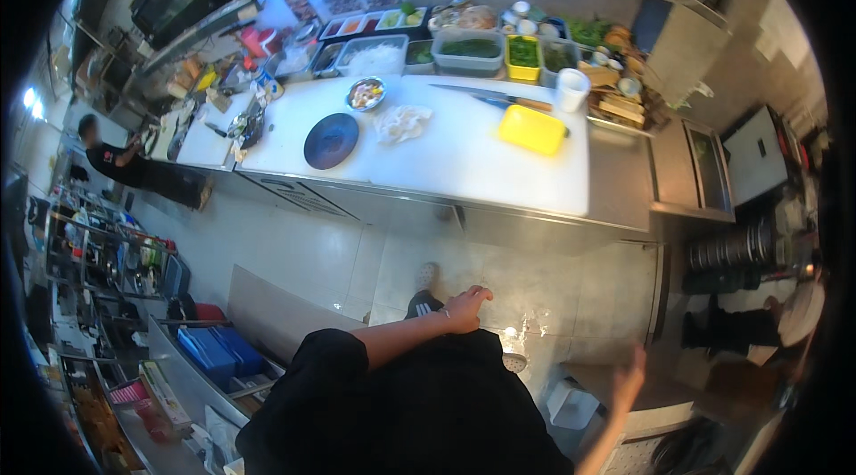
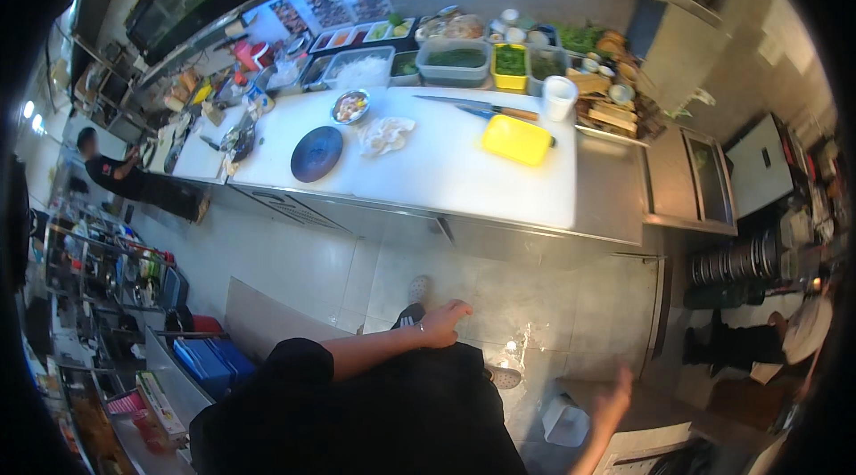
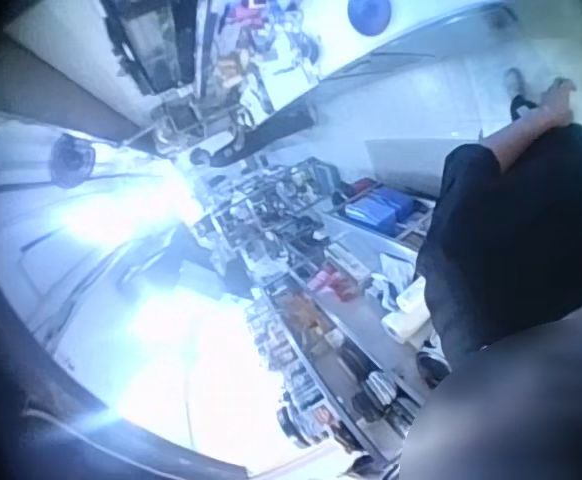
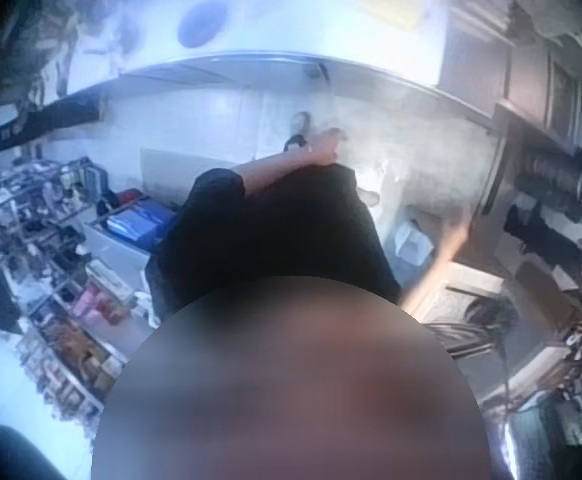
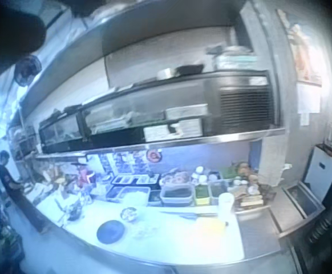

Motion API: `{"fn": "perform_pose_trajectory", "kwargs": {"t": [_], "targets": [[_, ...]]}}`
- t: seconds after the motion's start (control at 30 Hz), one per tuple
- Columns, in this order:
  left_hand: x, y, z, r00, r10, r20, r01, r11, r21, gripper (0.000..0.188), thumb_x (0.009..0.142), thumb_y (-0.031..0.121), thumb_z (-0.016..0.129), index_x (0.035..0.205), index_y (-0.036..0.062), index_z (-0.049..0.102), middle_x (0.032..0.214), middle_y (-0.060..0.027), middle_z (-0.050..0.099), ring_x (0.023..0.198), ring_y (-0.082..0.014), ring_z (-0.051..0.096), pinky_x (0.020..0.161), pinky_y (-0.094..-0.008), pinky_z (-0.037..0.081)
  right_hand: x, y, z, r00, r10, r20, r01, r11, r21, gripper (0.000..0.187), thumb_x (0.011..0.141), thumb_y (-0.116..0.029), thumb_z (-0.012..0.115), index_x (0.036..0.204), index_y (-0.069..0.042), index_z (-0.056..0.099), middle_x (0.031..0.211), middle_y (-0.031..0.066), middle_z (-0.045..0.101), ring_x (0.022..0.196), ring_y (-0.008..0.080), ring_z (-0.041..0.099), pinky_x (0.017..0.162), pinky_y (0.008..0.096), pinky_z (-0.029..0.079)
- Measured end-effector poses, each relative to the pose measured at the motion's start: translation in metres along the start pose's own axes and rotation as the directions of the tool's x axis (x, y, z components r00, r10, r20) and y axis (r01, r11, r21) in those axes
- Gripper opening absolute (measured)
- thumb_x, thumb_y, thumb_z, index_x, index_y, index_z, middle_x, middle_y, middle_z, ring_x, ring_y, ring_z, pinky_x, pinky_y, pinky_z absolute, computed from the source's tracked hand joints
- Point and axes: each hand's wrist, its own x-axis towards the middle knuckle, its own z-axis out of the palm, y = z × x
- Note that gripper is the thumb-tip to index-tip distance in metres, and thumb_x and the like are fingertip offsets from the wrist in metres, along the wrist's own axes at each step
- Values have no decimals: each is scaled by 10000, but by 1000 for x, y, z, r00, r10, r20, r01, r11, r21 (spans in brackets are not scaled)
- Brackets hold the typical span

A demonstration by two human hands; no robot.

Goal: The person assembles a sushi bowl by arranging green leaves, sliced fish, and garnishes on a bed of ice in a bowl. They handle each item by hand, placing them carefully to create a visually appealing presentation.

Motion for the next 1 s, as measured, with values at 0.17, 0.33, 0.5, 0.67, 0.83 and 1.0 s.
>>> {"fn": "perform_pose_trajectory", "kwargs": {"t": [0.17, 0.33, 0.5, 0.67, 0.83, 1.0], "targets": [[25, -56, -125, 998, -61, -15, 53, 943, -328, 484, 935, 136, 730, 1402, 111, 605, 1351, -173, 676, 1221, -316, 698, 1030, -474, 575, 138, -308, 178, 826, -276, 491, 197, 958, 208, 594, 975, -125, 763, 1544, -112, 591, 1647, 275, 493, 1593, 486, 366, 1301, 533, 352], [24, -196, -284, 688, -725, 11, -131, -139, -982, 535, 1089, 248, 654, 1547, 48, 462, 1475, -218, 639, 1281, -341, 699, 1067, -464, 608, 324, -333, 307, 993, -119, -8, 119, 991, -59, 595, 954, -195, 815, 1483, -20, 608, 1488, 253, 635, 1422, 422, 571, 1219, 483, 444], [11, -278, -392, 547, -837, -2, -225, -145, -963, 532, 1127, 289, 560, 1538, -28, 445, 1495, -246, 604, 1291, -375, 690, 1093, -523, 596, 457, -204, 312, 900, 297, -319, -352, 927, -127, 729, 914, -462, 873, 1411, 24, 656, 1253, 275, 754, 1069, 353, 776, 777, 468, 647], [13, -306, -405, 550, -832, 72, -312, -285, -907, 515, 1091, 261, 611, 1483, -40, 465, 1494, -274, 556, 1347, -449, 646, 1105, -552, 593, 461, -218, 319, 848, 528, 44, -528, 839, 130, 376, 937, -399, 855, 1142, -92, 788, 960, 86, 752, 823, 145, 711, 563, 341, 557], [13, -332, -404, 488, -869, 80, -427, -317, -847, 516, 1009, 273, 702, 1414, 13, 516, 1460, -261, 560, 1334, -462, 639, 1076, -563, 608, 409, -330, 282, 856, 398, 330, -512, 564, 648, 307, 1011, -315, 797, 1149, -52, 722, 872, 55, 725, 627, 162, 675, 583, 334, 611], [44, -319, -429, 276, -959, 71, -413, -185, -892, 548, 992, 351, 694, 1452, 103, 528, 1461, -201, 586, 1342, -393, 646, 1110, -566, 566, 402, -365, 221, 896, 350, 272, -415, 448, 792, 250, 998, -247, 801, 1111, -54, 690, 815, 69, 724, 604, 167, 692, 553, 326, 618]]}}
